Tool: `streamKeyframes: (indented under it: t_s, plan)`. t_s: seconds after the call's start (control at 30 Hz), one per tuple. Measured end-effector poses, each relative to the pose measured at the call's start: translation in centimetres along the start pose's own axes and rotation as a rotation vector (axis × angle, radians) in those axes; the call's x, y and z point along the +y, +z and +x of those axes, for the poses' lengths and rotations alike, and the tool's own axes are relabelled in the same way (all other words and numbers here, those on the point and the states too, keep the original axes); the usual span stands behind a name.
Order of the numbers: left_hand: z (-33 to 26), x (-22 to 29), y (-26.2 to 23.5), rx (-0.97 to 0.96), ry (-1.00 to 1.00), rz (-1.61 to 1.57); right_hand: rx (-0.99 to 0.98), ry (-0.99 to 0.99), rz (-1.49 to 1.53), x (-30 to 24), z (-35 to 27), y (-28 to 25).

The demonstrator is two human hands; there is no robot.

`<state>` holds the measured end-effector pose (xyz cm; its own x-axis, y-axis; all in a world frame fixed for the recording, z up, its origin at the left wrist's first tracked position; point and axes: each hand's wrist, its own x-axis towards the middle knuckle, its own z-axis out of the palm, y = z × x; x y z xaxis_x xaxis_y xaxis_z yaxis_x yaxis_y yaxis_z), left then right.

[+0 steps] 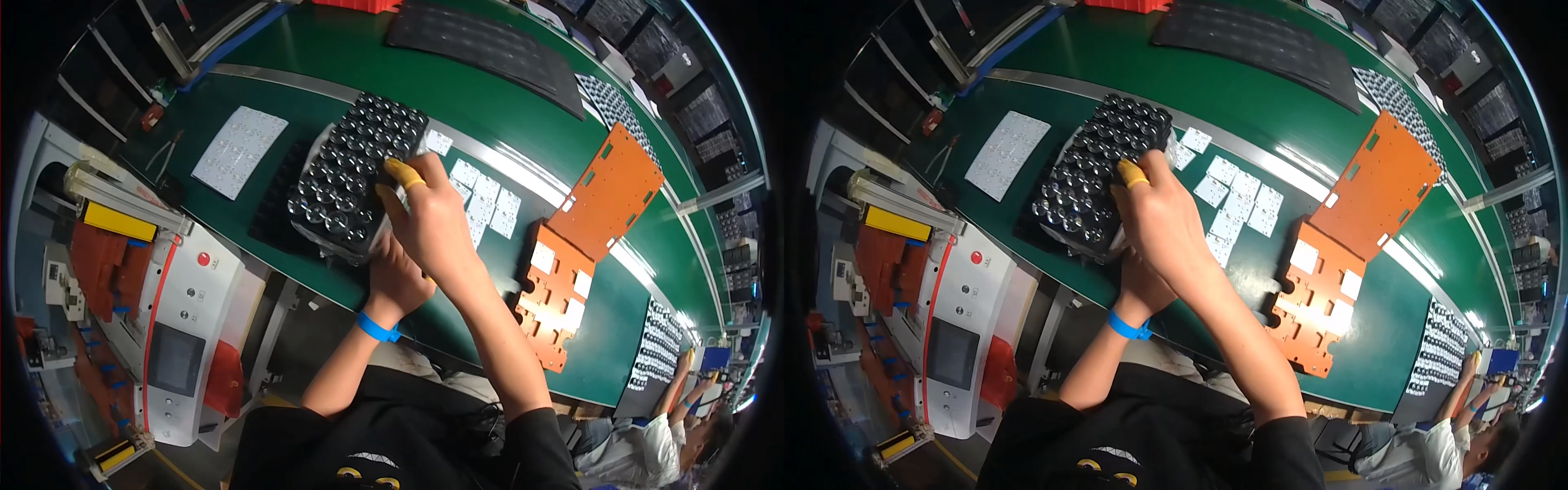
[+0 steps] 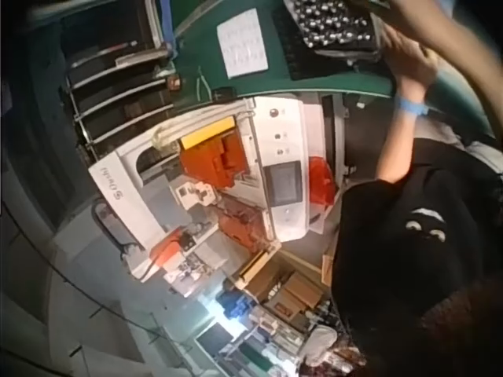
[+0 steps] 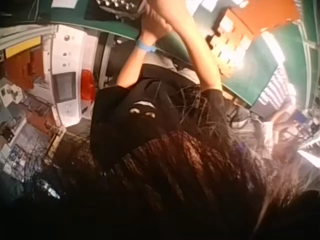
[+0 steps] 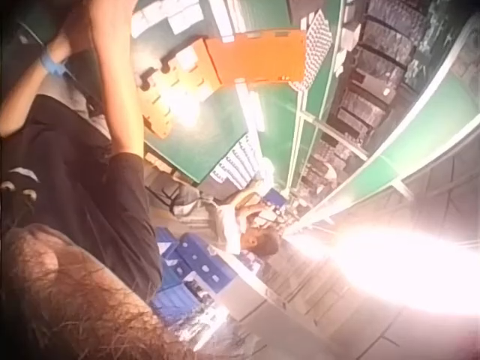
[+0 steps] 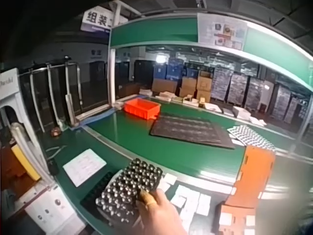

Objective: Assemble small LED components into a fixture template on a production line.

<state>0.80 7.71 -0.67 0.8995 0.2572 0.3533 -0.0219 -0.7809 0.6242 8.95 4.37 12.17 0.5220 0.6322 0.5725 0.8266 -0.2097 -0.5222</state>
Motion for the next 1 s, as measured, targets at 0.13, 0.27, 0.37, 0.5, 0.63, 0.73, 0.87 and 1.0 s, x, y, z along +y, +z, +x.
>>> streamKeyframes:
  t_s: [0.13,0.27,0.37,0.5,0.63,0.73,0.87,1.0]
  plan:
    - [0.8,0.9,-0.6,0.105,0.060,-0.178,0.071,-0.040,0.044,-0.6,-0.6,-0.8]
    - [0.1,1.3,-0.8,0.199,0.014,-0.223,-0.045,0.111,0.309,-1.4,-3.7,-3.8]
    - [-0.8,0.6,0.4,0.183,-0.013,0.183,-0.264,0.457,0.451,0.5,-7.3,-6.5]
    - [-0.1,1.9,-0.5,0.132,-0.082,0.190,-0.119,0.690,0.596,5.4,-12.3,-7.5]
    - [-0.1,1.8,-0.4,0.109,-0.103,0.212,-0.144,0.854,0.670,7.1,-14.1,-8.1]
    - [0.1,1.9,-0.8,0.059,-0.080,0.132,-0.110,0.889,0.835,7.0,-14.3,-8.5]
    - [-0.1,1.4,-0.3,0.168,-0.021,0.097,-0.152,0.853,0.925,7.7,-15.1,-8.2]
    - [0.0,2.7,0.2,0.209,-0.052,0.229,-0.168,0.861,0.909,7.8,-15.4,-8.1]
